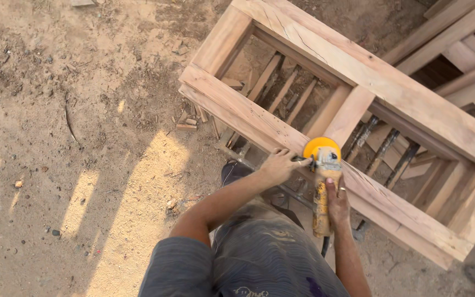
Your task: The person uses a power angle grinder with a sanding disc to smooth the surfaces and edges of a wooden window frame resting on a metal stand.
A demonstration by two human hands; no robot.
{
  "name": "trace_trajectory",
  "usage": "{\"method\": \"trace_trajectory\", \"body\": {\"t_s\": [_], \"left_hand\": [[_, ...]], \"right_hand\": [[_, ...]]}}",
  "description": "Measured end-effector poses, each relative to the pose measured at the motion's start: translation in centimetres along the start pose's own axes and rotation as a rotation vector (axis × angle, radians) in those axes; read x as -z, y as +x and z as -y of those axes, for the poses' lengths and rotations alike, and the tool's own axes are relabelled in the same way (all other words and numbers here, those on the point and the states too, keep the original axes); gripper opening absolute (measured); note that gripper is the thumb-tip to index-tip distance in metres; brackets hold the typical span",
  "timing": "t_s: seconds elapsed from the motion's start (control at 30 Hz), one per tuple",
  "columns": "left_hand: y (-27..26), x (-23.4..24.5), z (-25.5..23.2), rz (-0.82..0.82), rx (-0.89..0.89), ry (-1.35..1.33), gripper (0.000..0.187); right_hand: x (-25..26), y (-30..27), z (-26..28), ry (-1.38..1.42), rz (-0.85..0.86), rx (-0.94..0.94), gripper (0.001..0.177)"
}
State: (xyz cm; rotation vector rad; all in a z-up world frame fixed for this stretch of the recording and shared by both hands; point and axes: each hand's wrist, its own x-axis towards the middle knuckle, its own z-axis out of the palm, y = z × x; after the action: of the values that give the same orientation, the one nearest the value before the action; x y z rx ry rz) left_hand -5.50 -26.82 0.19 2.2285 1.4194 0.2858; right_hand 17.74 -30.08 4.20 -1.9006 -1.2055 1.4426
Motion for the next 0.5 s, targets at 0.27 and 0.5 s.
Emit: {"method": "trace_trajectory", "body": {"t_s": [0.27,0.5], "left_hand": [[-7.3,8.9,15.0,-0.255,0.302,0.011,0.058],[-12.2,13.3,24.0,-0.305,0.517,0.018,0.059]], "right_hand": [[-16.3,7.4,12.6,-0.375,0.22,-0.163,0.091],[-27.8,13.5,18.2,-0.493,0.442,0.167,0.088]]}}
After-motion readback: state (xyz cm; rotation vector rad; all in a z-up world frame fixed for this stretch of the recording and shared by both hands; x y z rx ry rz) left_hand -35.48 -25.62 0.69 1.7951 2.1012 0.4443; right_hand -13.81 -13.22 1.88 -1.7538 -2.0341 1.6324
